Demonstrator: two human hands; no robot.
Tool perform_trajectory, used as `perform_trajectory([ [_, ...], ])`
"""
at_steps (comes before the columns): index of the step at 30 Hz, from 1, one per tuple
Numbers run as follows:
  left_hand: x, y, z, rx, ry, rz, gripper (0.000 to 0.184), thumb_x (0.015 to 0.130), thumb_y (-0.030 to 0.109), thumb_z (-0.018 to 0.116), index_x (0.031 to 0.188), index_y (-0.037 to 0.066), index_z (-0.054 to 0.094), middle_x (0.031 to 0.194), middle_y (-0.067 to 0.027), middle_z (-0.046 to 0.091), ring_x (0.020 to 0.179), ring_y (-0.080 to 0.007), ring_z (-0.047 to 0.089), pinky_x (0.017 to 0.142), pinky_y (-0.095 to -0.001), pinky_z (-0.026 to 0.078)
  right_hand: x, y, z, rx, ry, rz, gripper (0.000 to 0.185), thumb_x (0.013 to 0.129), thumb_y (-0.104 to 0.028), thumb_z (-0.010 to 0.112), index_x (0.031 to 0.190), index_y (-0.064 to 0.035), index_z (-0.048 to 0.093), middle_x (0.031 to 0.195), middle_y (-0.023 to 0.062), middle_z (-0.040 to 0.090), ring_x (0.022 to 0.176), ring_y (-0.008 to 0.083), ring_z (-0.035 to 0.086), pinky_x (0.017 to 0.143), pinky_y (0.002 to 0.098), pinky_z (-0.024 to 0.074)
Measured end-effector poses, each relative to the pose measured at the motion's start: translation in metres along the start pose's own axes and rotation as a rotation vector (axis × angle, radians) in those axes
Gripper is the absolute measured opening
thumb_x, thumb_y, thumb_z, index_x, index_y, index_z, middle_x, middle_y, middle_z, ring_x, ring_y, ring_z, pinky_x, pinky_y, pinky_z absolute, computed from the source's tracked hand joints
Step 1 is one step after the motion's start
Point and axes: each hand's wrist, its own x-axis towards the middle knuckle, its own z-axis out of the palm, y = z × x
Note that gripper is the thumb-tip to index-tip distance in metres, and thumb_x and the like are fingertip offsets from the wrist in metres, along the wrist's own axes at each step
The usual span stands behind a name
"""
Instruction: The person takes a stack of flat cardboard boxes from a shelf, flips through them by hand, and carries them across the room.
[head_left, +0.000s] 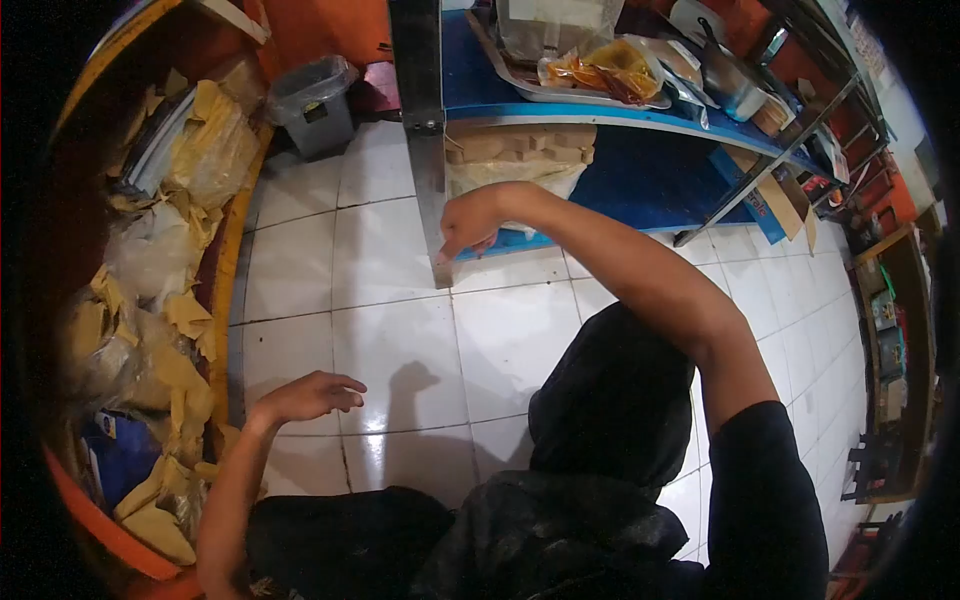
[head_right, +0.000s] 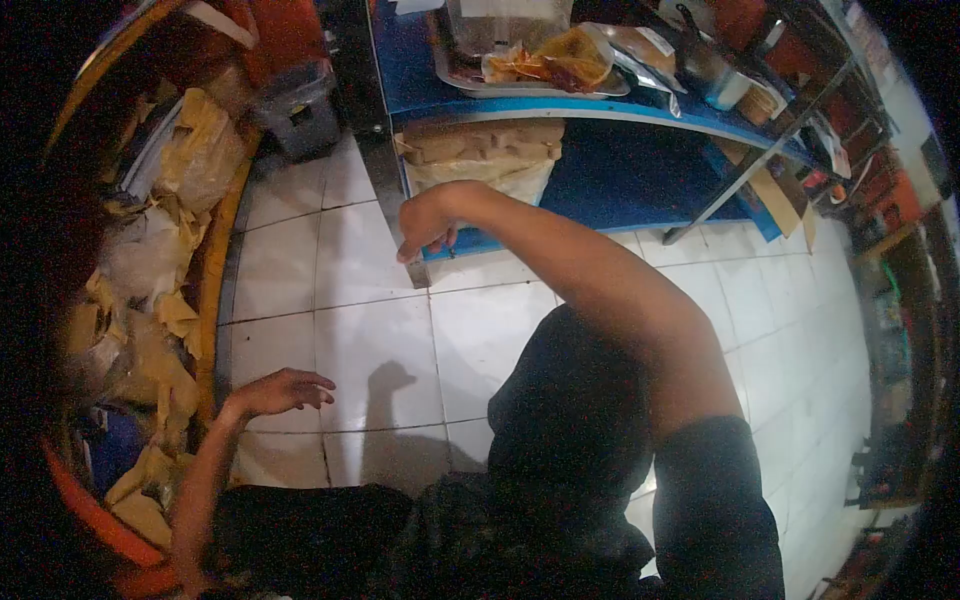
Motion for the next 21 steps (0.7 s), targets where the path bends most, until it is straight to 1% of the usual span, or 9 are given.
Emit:
perform_trajectory([
  [2,0.010,-0.022,-0.005,-0.004,-0.002,0.081,0.050,0.104,0.030,0.060,0.144,0.001,0.058,0.118,-0.0127,0.075,0.098,-0.0206,0.068,0.090,-0.0351,0.054,0.006,0.017,-0.002,-0.093,-0.030,0.056,0.067,0.088,-0.064,0.071,0.105,-0.0001,0.076,0.092,0.0127,0.074,0.082,0.0239,0.069,0.073,0.0384,0.0607],
  [3,-0.030,-0.028,-0.002,0.000,0.000,-0.001,0.048,0.104,0.031,0.059,0.141,0.000,0.060,0.118,-0.0123,0.075,0.098,-0.0202,0.068,0.086,-0.0338,0.054,0.007,0.001,0.027,-0.030,-0.039,0.071,0.065,0.088,-0.064,0.072,0.106,-0.0010,0.076,0.094,0.0119,0.074,0.083,0.0231,0.069,0.075,0.0391,0.0601],
  [6,-0.014,-0.011,-0.002,-0.103,0.051,-0.070,0.042,0.105,0.030,0.059,0.134,0.001,0.067,0.117,-0.0109,0.075,0.103,-0.0187,0.069,0.082,-0.0324,0.054,-0.019,0.015,0.016,0.035,-0.016,0.172,0.059,0.089,-0.064,0.069,0.108,-0.0084,0.077,0.095,0.0072,0.075,0.082,0.0234,0.067,0.076,0.0440,0.0571],
  [8,-0.003,-0.018,-0.023,-0.066,0.050,-0.085,0.044,0.105,0.032,0.058,0.138,0.004,0.064,0.120,-0.0101,0.074,0.106,-0.0192,0.068,0.086,-0.0341,0.054,-0.073,0.043,0.012,-0.069,0.165,0.374,0.046,0.090,-0.055,0.069,0.098,-0.0108,0.079,0.091,0.0077,0.076,0.077,0.0228,0.067,0.073,0.0436,0.0564],
  [13,-0.001,-0.031,-0.010,0.157,-0.127,-0.142,0.051,0.103,0.036,0.058,0.147,0.012,0.057,0.130,-0.0080,0.070,0.116,-0.0205,0.065,0.095,-0.0382,0.054,-0.027,0.041,-0.001,-0.079,0.178,-0.294,0.040,0.095,-0.043,0.065,0.087,-0.0059,0.076,0.072,0.0091,0.069,0.068,0.0252,0.065,0.074,0.0454,0.0548],
  [14,-0.007,-0.023,-0.003,0.137,-0.117,-0.176,0.052,0.103,0.037,0.058,0.149,0.014,0.056,0.132,-0.0075,0.069,0.118,-0.0207,0.064,0.096,-0.0390,0.054,-0.029,0.047,0.003,-0.126,0.234,-0.152,0.043,0.097,-0.046,0.066,0.086,-0.0052,0.076,0.075,0.0090,0.072,0.068,0.0245,0.068,0.077,0.0436,0.0549],
  [15,-0.011,-0.021,0.003,0.098,-0.089,-0.202,0.054,0.103,0.038,0.057,0.151,0.015,0.054,0.133,-0.0071,0.068,0.120,-0.0210,0.064,0.098,-0.0398,0.054,-0.019,0.067,0.002,-0.159,0.101,-0.194,0.048,0.097,-0.050,0.066,0.087,-0.0044,0.076,0.079,0.0093,0.074,0.071,0.0230,0.069,0.076,0.0420,0.0554],
  [17,-0.020,-0.019,0.019,-0.082,-0.004,-0.249,0.057,0.099,0.038,0.061,0.151,0.016,0.055,0.131,-0.0057,0.069,0.116,-0.0228,0.065,0.094,-0.0397,0.055,-0.053,0.028,0.005,-0.098,-0.023,0.005,0.051,0.095,-0.054,0.068,0.093,-0.0032,0.075,0.083,0.0089,0.075,0.071,0.0218,0.069,0.072,0.0399,0.0556],
  [21,-0.008,-0.053,0.027,-0.142,-0.023,-0.248,0.059,0.096,0.036,0.063,0.151,0.016,0.054,0.132,-0.0048,0.069,0.114,-0.0242,0.067,0.093,-0.0416,0.055,-0.062,-0.029,0.006,-0.163,0.090,-0.010,0.044,0.094,-0.044,0.073,0.083,-0.0013,0.070,0.069,0.0107,0.070,0.062,0.0195,0.067,0.062,0.0351,0.0532],
])
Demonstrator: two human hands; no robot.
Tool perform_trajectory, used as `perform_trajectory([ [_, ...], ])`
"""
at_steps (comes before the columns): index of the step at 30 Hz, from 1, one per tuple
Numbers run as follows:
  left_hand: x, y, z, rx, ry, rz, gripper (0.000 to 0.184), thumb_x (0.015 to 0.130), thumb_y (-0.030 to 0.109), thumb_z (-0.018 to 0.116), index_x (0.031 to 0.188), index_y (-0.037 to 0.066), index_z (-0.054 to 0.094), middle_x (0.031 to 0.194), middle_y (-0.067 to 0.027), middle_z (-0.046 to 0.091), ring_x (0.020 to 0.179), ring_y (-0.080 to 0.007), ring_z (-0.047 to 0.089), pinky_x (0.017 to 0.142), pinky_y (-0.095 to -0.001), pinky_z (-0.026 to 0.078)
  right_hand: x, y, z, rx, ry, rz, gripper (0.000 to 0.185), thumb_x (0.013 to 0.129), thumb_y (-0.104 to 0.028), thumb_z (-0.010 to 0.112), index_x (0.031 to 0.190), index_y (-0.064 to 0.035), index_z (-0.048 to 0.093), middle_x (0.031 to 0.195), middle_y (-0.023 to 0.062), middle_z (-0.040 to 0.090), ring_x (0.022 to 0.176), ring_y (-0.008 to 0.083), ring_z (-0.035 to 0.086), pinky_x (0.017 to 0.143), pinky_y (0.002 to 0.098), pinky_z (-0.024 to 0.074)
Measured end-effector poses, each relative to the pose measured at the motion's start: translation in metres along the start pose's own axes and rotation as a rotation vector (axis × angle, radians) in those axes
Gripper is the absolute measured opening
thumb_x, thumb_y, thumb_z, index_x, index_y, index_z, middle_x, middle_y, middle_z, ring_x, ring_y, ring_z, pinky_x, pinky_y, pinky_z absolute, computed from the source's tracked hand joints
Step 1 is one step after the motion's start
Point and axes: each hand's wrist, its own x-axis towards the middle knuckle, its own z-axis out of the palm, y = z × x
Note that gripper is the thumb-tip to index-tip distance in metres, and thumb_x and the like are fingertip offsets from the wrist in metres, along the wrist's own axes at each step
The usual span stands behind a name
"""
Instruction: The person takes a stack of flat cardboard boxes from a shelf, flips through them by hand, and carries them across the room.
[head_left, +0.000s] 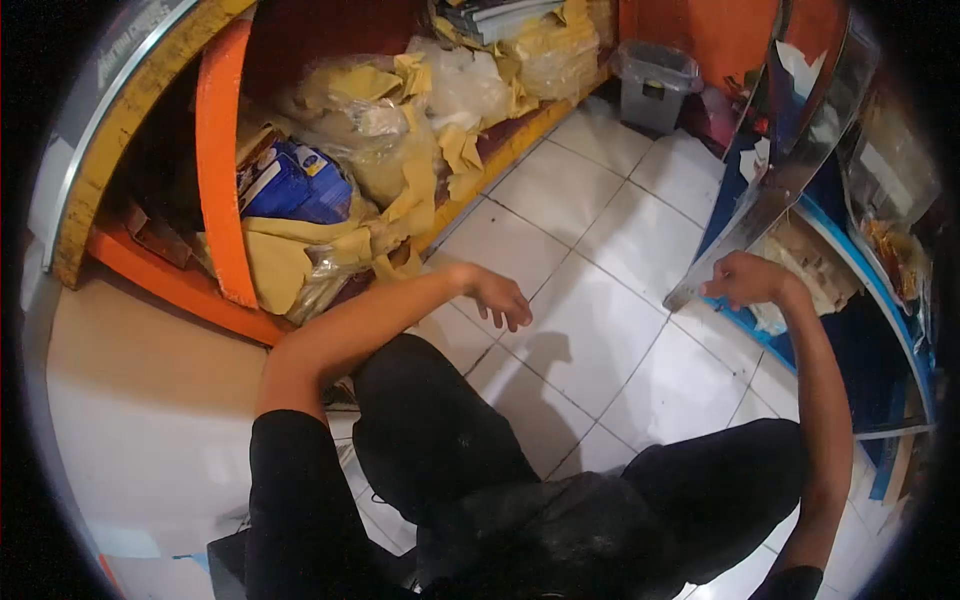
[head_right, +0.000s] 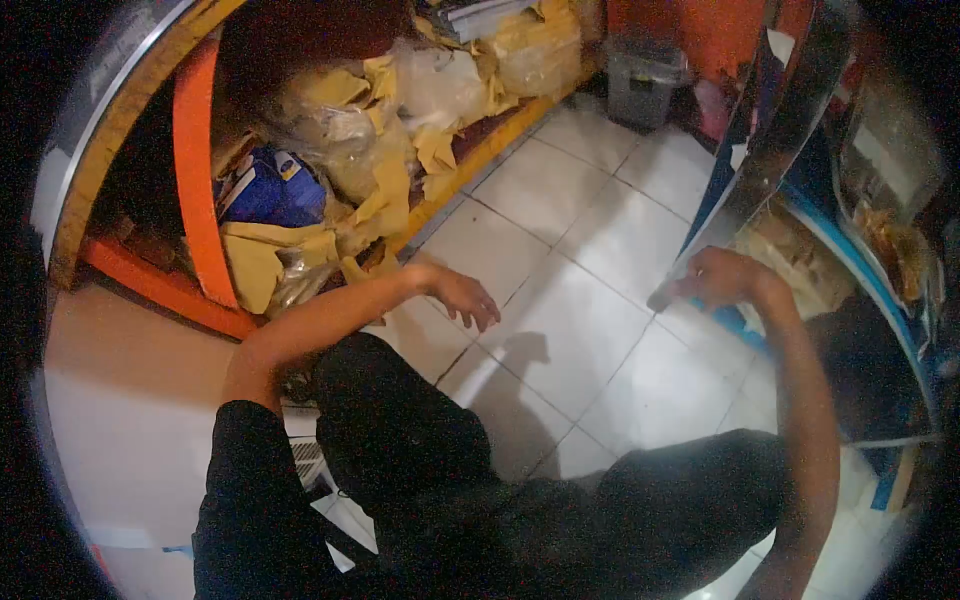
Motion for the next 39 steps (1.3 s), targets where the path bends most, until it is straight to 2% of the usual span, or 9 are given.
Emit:
perform_trajectory([
  [12,-0.006,-0.020,-0.021,0.470,0.316,0.161,0.063,0.094,0.048,0.068,0.145,0.013,0.059,0.138,-0.0145,0.066,0.128,-0.0366,0.061,0.111,-0.0510,0.046,-0.016,-0.044,-0.008,0.045,0.039,-0.089,0.044,0.093,-0.044,0.075,0.090,-0.0005,0.072,0.071,0.0095,0.070,0.065,0.0187,0.070,0.061,0.0325,0.0535],
  [16,-0.056,-0.014,-0.071,0.810,1.280,0.228,0.061,0.090,0.035,0.074,0.145,0.013,0.058,0.154,-0.0213,0.050,0.137,-0.0478,0.048,0.115,-0.0554,0.039,0.014,-0.054,-0.013,-0.102,-0.083,-0.174,0.037,0.094,-0.039,0.072,0.100,-0.0025,0.075,0.080,0.0106,0.075,0.071,0.0187,0.073,0.066,0.0338,0.0567],
  [19,-0.158,0.010,-0.120,1.326,1.811,-0.147,0.081,0.086,0.037,0.079,0.158,0.025,0.044,0.153,-0.0246,0.048,0.142,-0.0474,0.043,0.121,-0.0552,0.032,0.134,-0.097,-0.035,-0.186,-0.319,-0.213,0.032,0.094,-0.032,0.068,0.112,-0.0070,0.078,0.089,0.0090,0.078,0.077,0.0188,0.075,0.071,0.0358,0.0589],
  [23,-0.220,-0.044,-0.155,0.566,1.668,-0.354,0.086,0.085,0.048,0.079,0.160,0.032,0.040,0.150,-0.0252,0.051,0.141,-0.0439,0.046,0.118,-0.0568,0.035,0.344,-0.228,-0.084,-0.466,0.105,-0.487,0.059,0.096,-0.044,0.063,0.139,-0.0037,0.061,0.125,0.0196,0.069,0.099,0.0317,0.072,0.079,0.0384,0.0596],
  [28,-0.221,-0.069,-0.165,0.315,1.664,-0.302,0.086,0.084,0.049,0.079,0.159,0.032,0.041,0.158,-0.0185,0.045,0.148,-0.0445,0.038,0.118,-0.0658,0.030,0.489,-0.319,-0.060,0.664,0.922,-0.205,0.101,0.079,-0.059,0.081,0.149,0.0048,0.046,0.144,0.0253,0.059,0.131,0.0377,0.059,0.108,0.0446,0.0495],
  [32,-0.239,0.014,-0.164,0.426,1.946,-0.185,0.049,0.085,0.033,0.077,0.129,0.016,0.069,0.140,-0.0155,0.055,0.128,-0.0401,0.052,0.101,-0.0661,0.040,0.557,-0.346,-0.047,0.345,0.748,-0.408,0.093,0.081,-0.053,0.081,0.149,-0.0001,0.046,0.138,0.0250,0.062,0.123,0.0359,0.062,0.109,0.0460,0.0459],
  [33,-0.232,0.024,-0.176,0.602,2.222,0.019,0.044,0.082,0.037,0.080,0.116,0.011,0.073,0.110,-0.0151,0.063,0.108,-0.0407,0.059,0.096,-0.0639,0.043,0.550,-0.355,-0.045,0.333,0.716,-0.410,0.089,0.082,-0.052,0.080,0.147,-0.0005,0.048,0.136,0.0248,0.062,0.121,0.0362,0.063,0.107,0.0463,0.0466],
  [36,-0.191,0.055,-0.224,0.585,1.869,0.592,0.041,0.086,0.036,0.074,0.117,0.009,0.072,0.109,-0.0168,0.063,0.106,-0.0405,0.060,0.096,-0.0631,0.043,0.552,-0.361,-0.034,0.361,0.697,-0.399,0.079,0.084,-0.050,0.078,0.141,-0.0016,0.052,0.130,0.0243,0.064,0.115,0.0369,0.065,0.101,0.0472,0.0485],
  [39,-0.151,0.044,-0.288,0.676,1.177,-0.023,0.048,0.093,0.040,0.065,0.127,0.007,0.070,0.132,-0.0204,0.063,0.124,-0.0418,0.058,0.107,-0.0573,0.043,0.559,-0.378,-0.031,0.397,0.691,-0.400,0.069,0.085,-0.047,0.075,0.135,-0.0027,0.056,0.124,0.0237,0.067,0.108,0.0376,0.067,0.095,0.0481,0.0505],
])
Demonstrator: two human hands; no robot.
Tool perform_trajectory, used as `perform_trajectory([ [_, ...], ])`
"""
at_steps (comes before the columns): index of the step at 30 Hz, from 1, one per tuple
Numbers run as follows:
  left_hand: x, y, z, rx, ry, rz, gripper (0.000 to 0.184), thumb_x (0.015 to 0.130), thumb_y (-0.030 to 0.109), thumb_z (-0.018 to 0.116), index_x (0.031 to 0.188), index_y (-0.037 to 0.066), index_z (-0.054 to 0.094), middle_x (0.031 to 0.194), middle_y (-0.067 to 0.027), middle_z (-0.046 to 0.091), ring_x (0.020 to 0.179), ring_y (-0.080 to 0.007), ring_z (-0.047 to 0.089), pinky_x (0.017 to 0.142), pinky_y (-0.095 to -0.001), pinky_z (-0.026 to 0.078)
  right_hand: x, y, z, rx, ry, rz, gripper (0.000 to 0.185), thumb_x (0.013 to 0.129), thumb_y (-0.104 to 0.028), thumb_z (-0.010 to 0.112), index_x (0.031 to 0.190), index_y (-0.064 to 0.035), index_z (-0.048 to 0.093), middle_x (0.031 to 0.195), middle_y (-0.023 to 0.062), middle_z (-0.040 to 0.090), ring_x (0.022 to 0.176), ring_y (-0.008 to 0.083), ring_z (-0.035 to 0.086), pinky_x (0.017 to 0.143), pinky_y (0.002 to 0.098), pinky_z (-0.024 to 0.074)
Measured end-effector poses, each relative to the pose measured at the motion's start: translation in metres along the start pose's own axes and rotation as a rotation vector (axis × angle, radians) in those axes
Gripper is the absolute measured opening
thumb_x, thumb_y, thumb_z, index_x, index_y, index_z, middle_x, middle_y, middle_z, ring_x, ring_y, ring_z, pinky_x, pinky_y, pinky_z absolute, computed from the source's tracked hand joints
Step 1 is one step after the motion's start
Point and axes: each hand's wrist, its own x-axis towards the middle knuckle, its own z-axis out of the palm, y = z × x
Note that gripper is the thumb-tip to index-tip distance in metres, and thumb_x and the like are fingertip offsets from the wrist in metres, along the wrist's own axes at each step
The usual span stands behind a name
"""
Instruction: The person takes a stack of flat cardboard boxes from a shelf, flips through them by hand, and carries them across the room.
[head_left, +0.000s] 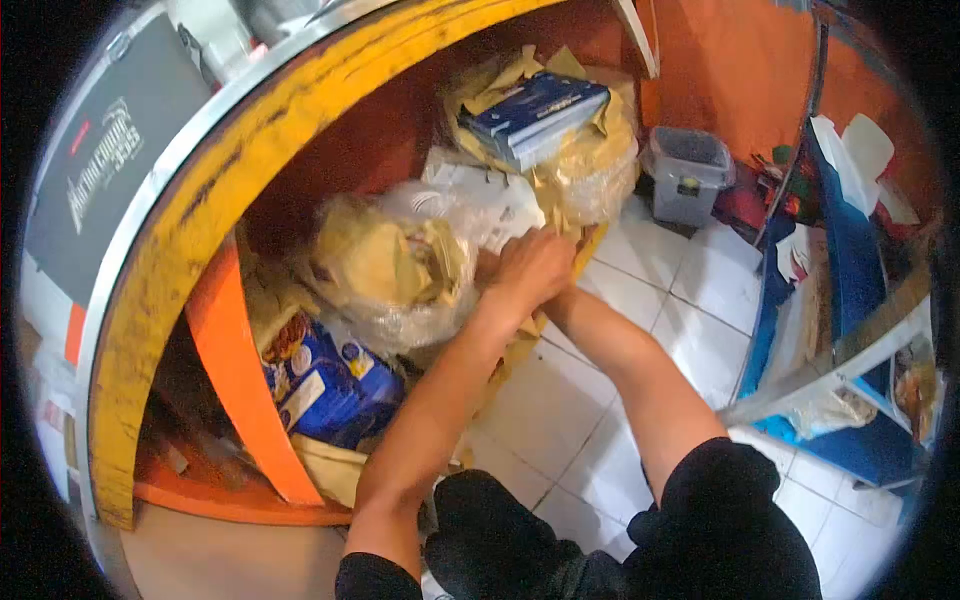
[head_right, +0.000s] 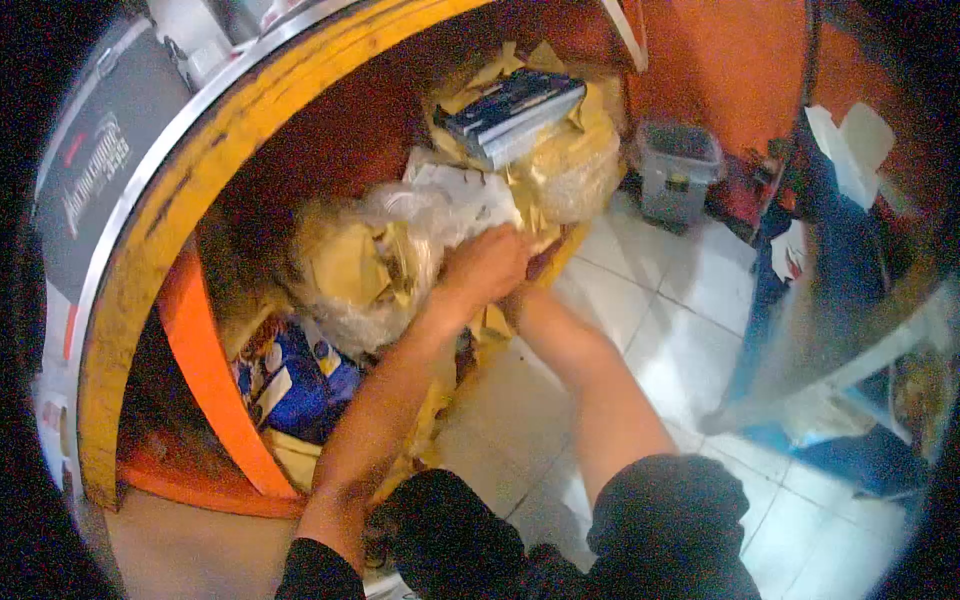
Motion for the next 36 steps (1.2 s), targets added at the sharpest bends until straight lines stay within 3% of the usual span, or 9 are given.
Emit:
perform_trajectory([
  [6,0.066,-0.075,0.095,0.223,-0.081,-0.493,0.056,0.094,0.033,0.062,0.138,0.000,0.063,0.150,-0.0247,0.054,0.141,-0.0415,0.049,0.116,-0.0547,0.037,0.016,-0.035,0.006,-0.084,-0.275,-0.388,0.051,0.089,-0.042,0.069,0.123,-0.0050,0.065,0.111,0.0226,0.071,0.095,0.0391,0.070,0.083,0.0499,0.0545],
  [11,0.092,-0.121,0.060,0.158,-0.336,-0.579,0.050,0.092,0.040,0.064,0.128,0.006,0.073,0.143,-0.0188,0.063,0.129,-0.0380,0.063,0.107,-0.0516,0.050,0.000,-0.006,-0.098,-0.149,-0.278,-0.645,0.038,0.092,-0.040,0.066,0.100,-0.0029,0.073,0.099,0.0231,0.073,0.088,0.0427,0.070,0.076,0.0523,0.0557],
  [14,0.092,-0.127,0.058,0.131,-0.418,-0.620,0.046,0.092,0.037,0.063,0.126,0.007,0.073,0.142,-0.0186,0.064,0.126,-0.0376,0.064,0.105,-0.0528,0.051,-0.001,0.060,-0.120,0.184,0.177,-0.079,0.052,0.097,-0.048,0.062,0.105,0.0014,0.074,0.108,0.0246,0.075,0.099,0.0423,0.072,0.088,0.0494,0.0558],
  [17,0.096,-0.124,0.065,0.159,-0.428,-0.656,0.043,0.093,0.035,0.063,0.123,0.007,0.074,0.140,-0.0184,0.065,0.123,-0.0372,0.066,0.102,-0.0541,0.052,0.003,0.076,-0.124,0.594,-0.003,0.428,0.066,0.094,-0.057,0.067,0.104,0.0086,0.070,0.109,0.0289,0.072,0.104,0.0375,0.071,0.088,0.0469,0.0537],
  [20,0.098,-0.123,0.071,0.190,-0.431,-0.690,0.040,0.093,0.033,0.062,0.121,0.007,0.075,0.138,-0.0182,0.066,0.121,-0.0367,0.067,0.100,-0.0554,0.052,0.023,0.096,-0.094,0.445,-0.070,0.322,0.083,0.094,-0.068,0.060,0.120,0.0107,0.065,0.126,0.0324,0.066,0.120,0.0434,0.064,0.101,0.0504,0.0501],
  [24,0.098,-0.122,0.075,0.234,-0.406,-0.731,0.036,0.093,0.029,0.061,0.119,0.008,0.076,0.136,-0.0179,0.068,0.117,-0.0362,0.068,0.097,-0.0571,0.053,0.005,0.058,-0.091,0.506,0.051,0.339,0.106,0.086,-0.069,0.072,0.144,0.0150,0.043,0.148,0.0361,0.048,0.141,0.0457,0.047,0.118,0.0467,0.0381],
  [29,0.084,-0.107,0.090,0.420,-0.239,-0.742,0.031,0.094,0.025,0.061,0.115,0.009,0.077,0.133,-0.0175,0.069,0.113,-0.0355,0.070,0.094,-0.0592,0.054,0.014,0.067,0.007,0.926,-0.012,0.382,0.078,0.088,-0.053,0.080,0.128,0.0084,0.053,0.116,0.0183,0.068,0.101,0.0286,0.067,0.087,0.0411,0.0568],
  [33,0.046,-0.062,0.121,0.636,0.230,-0.256,0.029,0.095,0.022,0.059,0.111,0.008,0.078,0.126,-0.0189,0.071,0.105,-0.0356,0.072,0.084,-0.0631,0.055,-0.013,0.018,-0.012,1.124,0.225,0.311,0.065,0.086,-0.041,0.085,0.124,0.0044,0.057,0.100,0.0131,0.069,0.075,0.0216,0.066,0.063,0.0377,0.0578],
  [36,0.005,0.006,0.112,0.481,-0.123,-0.259,0.030,0.094,0.022,0.058,0.112,0.006,0.076,0.116,-0.0205,0.073,0.100,-0.0352,0.074,0.079,-0.0554,0.058,-0.025,0.004,-0.058,1.114,-0.009,0.506,0.064,0.085,-0.034,0.085,0.127,0.0030,0.055,0.106,0.0142,0.071,0.078,0.0216,0.068,0.065,0.0365,0.0587],
])
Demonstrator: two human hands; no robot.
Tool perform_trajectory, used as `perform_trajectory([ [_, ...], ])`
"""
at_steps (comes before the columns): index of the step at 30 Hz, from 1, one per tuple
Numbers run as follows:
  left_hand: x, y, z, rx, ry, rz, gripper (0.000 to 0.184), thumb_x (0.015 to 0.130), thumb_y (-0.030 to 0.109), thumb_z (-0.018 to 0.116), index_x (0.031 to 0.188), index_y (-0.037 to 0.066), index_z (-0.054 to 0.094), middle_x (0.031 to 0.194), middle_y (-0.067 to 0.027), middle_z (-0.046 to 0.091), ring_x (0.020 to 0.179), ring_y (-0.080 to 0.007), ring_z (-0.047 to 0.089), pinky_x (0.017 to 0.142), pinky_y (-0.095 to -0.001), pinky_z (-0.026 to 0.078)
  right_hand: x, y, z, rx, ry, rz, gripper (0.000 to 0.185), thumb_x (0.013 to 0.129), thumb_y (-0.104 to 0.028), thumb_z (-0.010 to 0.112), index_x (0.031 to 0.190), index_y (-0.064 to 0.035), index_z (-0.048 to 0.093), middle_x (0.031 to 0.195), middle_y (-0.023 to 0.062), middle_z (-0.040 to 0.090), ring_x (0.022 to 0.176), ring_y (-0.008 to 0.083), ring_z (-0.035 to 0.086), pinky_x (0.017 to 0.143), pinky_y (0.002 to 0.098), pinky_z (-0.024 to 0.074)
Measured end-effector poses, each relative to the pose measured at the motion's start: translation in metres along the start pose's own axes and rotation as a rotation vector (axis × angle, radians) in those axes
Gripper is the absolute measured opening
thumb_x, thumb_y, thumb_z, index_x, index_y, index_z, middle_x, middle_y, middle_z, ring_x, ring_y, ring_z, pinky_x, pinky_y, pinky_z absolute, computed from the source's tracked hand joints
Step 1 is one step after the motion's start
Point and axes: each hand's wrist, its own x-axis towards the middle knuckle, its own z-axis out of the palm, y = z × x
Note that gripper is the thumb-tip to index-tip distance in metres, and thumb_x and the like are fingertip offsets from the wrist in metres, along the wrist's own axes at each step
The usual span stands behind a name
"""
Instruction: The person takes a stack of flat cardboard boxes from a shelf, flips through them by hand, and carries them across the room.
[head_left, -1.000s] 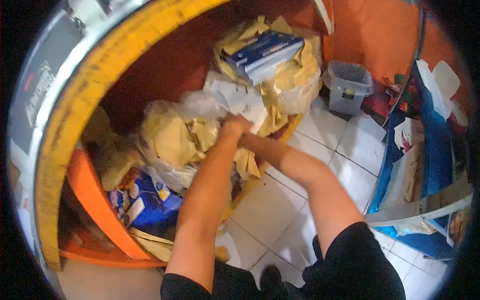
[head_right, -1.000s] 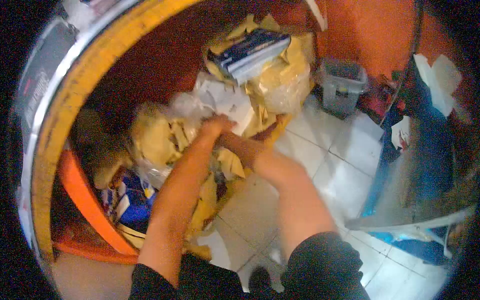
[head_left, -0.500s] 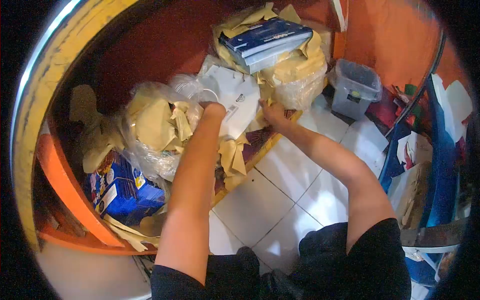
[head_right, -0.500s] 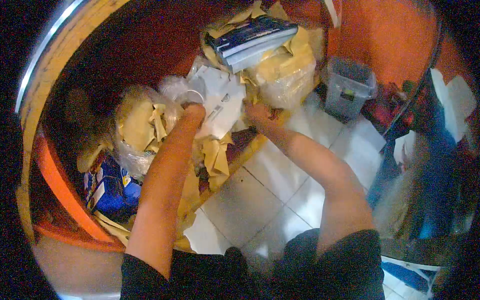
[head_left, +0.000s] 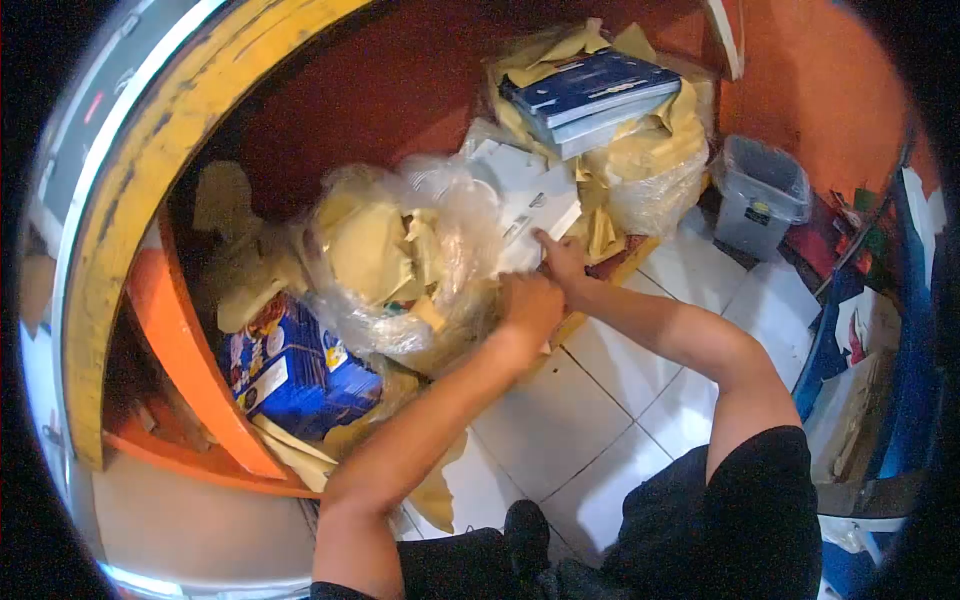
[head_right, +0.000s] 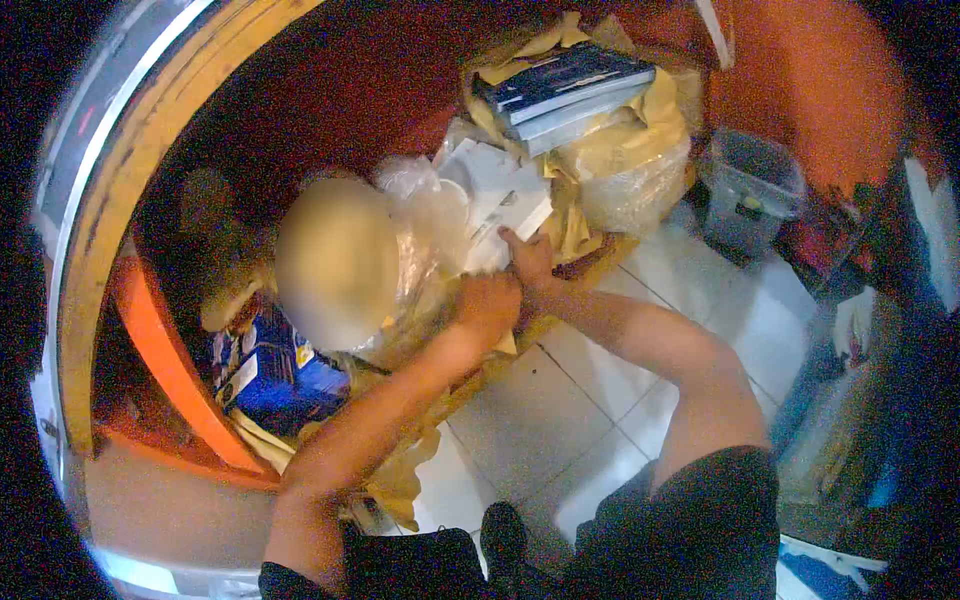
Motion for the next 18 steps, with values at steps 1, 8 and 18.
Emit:
perform_trajectory([
  [1,-0.014,0.008,-0.007,-0.083,-0.134,0.091,0.030,0.095,0.021,0.057,0.112,0.005,0.076,0.110,-0.0213,0.074,0.098,-0.0363,0.075,0.078,-0.0535,0.059,0.006,0.003,0.004,0.114,-0.119,-0.053,0.061,0.086,-0.032,0.084,0.128,0.0015,0.055,0.107,0.0136,0.071,0.079,0.0226,0.069,0.066,0.0374,0.0591],
  [8,-0.034,-0.021,-0.001,-0.519,-0.119,0.303,0.028,0.092,0.021,0.059,0.109,0.006,0.074,0.095,-0.0214,0.075,0.091,-0.0447,0.073,0.082,-0.0548,0.059,0.048,0.016,0.022,0.268,-0.151,-0.252,0.050,0.085,-0.014,0.077,0.130,-0.0018,0.059,0.114,0.0145,0.071,0.094,0.0300,0.071,0.079,0.0423,0.0594],
  [18,-0.080,-0.065,-0.033,-0.237,0.465,0.174,0.035,0.088,0.027,0.070,0.114,0.003,0.072,0.116,-0.0163,0.068,0.112,-0.0379,0.062,0.097,-0.0478,0.053,-0.052,-0.055,-0.031,-0.099,-0.008,-0.113,0.060,0.082,-0.028,0.081,0.128,0.0042,0.062,0.113,0.0183,0.074,0.094,0.0321,0.074,0.083,0.0426,0.0597],
])
